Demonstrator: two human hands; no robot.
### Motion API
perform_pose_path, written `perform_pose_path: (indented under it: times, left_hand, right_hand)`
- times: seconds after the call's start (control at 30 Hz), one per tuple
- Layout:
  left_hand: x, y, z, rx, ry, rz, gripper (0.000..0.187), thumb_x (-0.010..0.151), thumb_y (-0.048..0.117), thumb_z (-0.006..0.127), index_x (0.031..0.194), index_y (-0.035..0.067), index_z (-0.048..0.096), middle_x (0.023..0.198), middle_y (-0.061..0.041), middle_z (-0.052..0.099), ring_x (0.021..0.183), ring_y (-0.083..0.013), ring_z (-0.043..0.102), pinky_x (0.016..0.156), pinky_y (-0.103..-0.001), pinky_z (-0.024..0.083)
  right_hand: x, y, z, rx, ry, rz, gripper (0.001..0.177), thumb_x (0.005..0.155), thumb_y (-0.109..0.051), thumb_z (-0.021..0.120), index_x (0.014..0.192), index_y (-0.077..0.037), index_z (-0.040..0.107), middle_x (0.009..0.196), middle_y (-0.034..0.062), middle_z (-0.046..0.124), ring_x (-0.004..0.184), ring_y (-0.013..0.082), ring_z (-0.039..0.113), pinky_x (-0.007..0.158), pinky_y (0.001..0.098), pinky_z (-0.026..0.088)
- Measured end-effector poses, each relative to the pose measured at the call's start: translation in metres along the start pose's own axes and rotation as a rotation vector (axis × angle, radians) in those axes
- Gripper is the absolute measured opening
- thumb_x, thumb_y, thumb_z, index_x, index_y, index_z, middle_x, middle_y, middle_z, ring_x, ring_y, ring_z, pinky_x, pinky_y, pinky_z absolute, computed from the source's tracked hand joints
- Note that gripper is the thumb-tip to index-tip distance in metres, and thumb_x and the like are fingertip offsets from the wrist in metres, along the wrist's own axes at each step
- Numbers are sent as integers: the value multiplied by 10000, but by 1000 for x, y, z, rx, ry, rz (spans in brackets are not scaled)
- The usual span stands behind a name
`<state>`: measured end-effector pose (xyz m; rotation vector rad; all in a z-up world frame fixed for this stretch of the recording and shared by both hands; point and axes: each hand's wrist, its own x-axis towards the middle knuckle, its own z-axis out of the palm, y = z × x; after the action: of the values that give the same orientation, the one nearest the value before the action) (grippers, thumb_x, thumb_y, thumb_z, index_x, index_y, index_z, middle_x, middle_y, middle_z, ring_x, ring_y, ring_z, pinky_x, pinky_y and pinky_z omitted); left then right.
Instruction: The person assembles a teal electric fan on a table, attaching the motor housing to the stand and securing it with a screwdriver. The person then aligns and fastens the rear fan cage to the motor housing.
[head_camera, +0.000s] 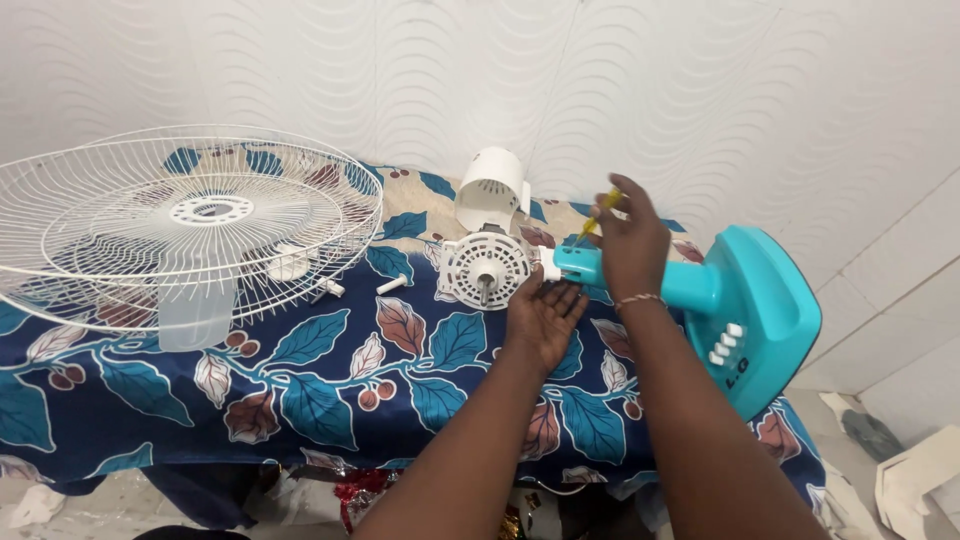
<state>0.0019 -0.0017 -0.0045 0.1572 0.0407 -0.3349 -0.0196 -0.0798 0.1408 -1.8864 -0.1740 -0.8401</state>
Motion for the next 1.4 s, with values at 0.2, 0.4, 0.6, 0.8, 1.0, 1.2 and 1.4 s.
perform_pose_path:
  times: [0.2,0.4,0.6,0.8,1.0,1.2,1.4]
  left_hand:
    - [3,-2,2,-33,109,35,595,914,308,643,1373,-27,467,1388,-216,533,1382,-370,503,1167,-491,422]
    - [-25,26,10,132,175,-123,637,998,230,571,1483,-100,323,1491,-318,436,1390,-407,488,1200,-474,383]
    - [-111,90,8,841,-43,-25,432,994,206,582,1280,-117,614,1202,-228,727,993,-235,733,884,-337,607]
    - [-172,154,38,1710,224,101,278,968,288,669,1028,19,709,815,-146,771,570,-202,697,490,-333,559]
    - [-203,194,29,2275,211,958,143,886,144,669,975,40,710,916,-129,704,884,-340,687,753,-465,550]
    - [-204,203,5,2287,196,1037,253,858,114,664,1088,9,676,1092,-153,627,1082,-338,586,944,-459,481]
    - [-203,202,1,2311,228,995,250,873,145,666,1087,16,672,1091,-140,621,1103,-326,568,958,-463,460]
  right_hand:
    - [-12,30,-20,411,222,-23,403,995,-54,649,1337,-32,438,1242,124,587,1075,237,744,741,360,646]
    - [-34,26,-10,559,251,-5,352,1063,-135,634,1339,-40,437,1277,127,611,1037,163,680,678,353,675]
    - [-77,4,27,598,28,-24,310,1015,-51,698,1217,-18,464,1123,127,619,942,178,695,710,358,680]
    - [-118,-31,59,298,-279,-234,231,952,-28,724,1118,-42,565,1066,99,720,1000,166,754,789,310,638]
    - [-132,-50,85,-60,-550,-494,180,889,-67,759,1055,-70,691,1103,81,737,982,245,755,829,341,602]
    - [-135,-42,102,-161,-664,-539,263,802,54,628,1014,-72,719,1268,108,707,1118,310,702,954,386,560]
    - [-135,-33,102,-71,-653,-530,371,736,140,543,993,-57,725,1296,122,716,1302,334,625,1088,406,499]
